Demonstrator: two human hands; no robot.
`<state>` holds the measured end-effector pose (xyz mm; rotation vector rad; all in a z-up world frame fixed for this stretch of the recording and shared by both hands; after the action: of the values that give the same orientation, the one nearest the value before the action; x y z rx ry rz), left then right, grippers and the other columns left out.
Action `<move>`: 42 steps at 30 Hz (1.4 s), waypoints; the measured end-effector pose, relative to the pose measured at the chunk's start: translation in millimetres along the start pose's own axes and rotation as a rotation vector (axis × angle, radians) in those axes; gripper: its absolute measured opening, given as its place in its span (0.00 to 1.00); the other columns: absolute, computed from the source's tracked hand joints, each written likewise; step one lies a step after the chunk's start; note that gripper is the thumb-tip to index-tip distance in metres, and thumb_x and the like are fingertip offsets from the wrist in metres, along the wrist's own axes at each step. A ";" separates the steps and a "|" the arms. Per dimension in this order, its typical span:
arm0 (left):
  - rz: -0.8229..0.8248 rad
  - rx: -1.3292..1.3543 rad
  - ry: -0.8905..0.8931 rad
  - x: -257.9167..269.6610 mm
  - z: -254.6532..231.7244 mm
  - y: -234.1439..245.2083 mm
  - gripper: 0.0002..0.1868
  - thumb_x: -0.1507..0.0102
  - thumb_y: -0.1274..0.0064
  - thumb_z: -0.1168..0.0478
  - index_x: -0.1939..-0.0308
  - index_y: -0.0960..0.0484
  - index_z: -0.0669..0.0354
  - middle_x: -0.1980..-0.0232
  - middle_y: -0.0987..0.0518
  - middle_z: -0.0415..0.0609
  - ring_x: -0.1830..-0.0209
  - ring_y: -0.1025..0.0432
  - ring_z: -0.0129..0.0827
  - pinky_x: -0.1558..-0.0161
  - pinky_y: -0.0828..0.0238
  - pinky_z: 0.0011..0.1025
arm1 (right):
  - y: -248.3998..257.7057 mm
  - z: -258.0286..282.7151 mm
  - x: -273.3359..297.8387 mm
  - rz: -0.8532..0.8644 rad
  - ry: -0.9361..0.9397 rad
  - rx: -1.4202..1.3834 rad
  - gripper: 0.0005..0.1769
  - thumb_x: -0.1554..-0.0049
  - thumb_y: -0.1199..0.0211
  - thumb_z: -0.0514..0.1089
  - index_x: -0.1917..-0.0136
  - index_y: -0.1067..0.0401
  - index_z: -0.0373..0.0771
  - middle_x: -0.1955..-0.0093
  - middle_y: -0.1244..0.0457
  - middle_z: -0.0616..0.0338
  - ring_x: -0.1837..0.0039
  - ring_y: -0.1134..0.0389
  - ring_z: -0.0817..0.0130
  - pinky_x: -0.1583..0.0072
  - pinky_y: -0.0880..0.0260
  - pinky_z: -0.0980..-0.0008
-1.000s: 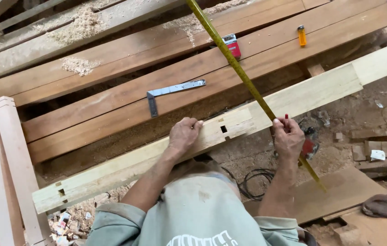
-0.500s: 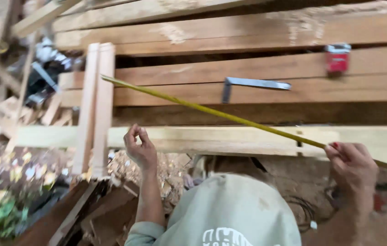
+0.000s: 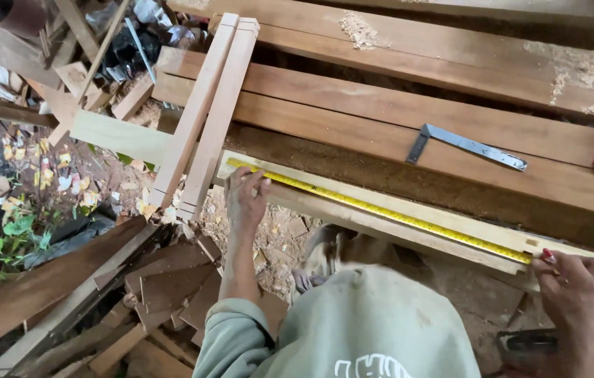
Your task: Measuring and marking wooden beams using a tape measure, square, and pencil for layout.
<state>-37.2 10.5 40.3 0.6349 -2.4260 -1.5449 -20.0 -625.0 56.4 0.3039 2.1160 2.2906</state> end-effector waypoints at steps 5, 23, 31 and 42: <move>-0.056 -0.042 -0.076 -1.9 29.1 -28.9 0.13 0.37 0.40 0.51 0.48 0.14 0.41 0.38 0.27 0.41 0.40 0.38 0.44 0.50 0.27 0.43 | 29.9 67.8 -3.3 0.074 -0.014 -0.087 0.16 0.37 0.34 0.60 0.39 0.20 0.55 0.35 0.35 0.58 0.44 0.29 0.59 0.45 0.27 0.49; -0.226 -0.063 -0.392 -37.4 37.7 -9.1 0.11 0.39 0.40 0.56 0.52 0.20 0.40 0.48 0.29 0.49 0.51 0.34 0.42 0.52 0.31 0.39 | 15.7 171.1 8.0 0.005 0.074 -0.177 0.18 0.37 0.34 0.58 0.50 0.20 0.42 0.33 0.36 0.60 0.47 0.31 0.60 0.50 0.29 0.55; -0.065 0.083 -0.569 -47.9 -7.6 8.3 0.07 0.33 0.45 0.52 0.61 0.25 0.47 0.53 0.24 0.44 0.49 0.33 0.39 0.46 0.43 0.39 | 18.2 104.8 -10.4 -0.185 0.186 0.025 0.14 0.30 0.30 0.56 0.44 0.18 0.46 0.46 0.28 0.61 0.51 0.27 0.65 0.51 0.26 0.61; -0.043 0.256 -0.576 -34.1 -20.7 -17.5 0.12 0.31 0.54 0.48 0.60 0.26 0.49 0.54 0.27 0.44 0.53 0.32 0.37 0.51 0.34 0.39 | 14.1 106.8 1.1 -0.031 0.031 -0.132 0.21 0.38 0.26 0.57 0.37 0.19 0.45 0.40 0.36 0.51 0.42 0.31 0.57 0.46 0.26 0.48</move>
<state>5.5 2.8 35.8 0.3045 -3.0853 -1.6200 -3.6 -520.8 77.9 0.2334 1.9560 2.4181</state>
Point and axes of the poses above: each hand's wrist, its own x-axis away from the middle knuckle, its own y-axis out of the back of the hand, z = x × y, the point moved 2 cm from there along -x, towards the middle knuckle
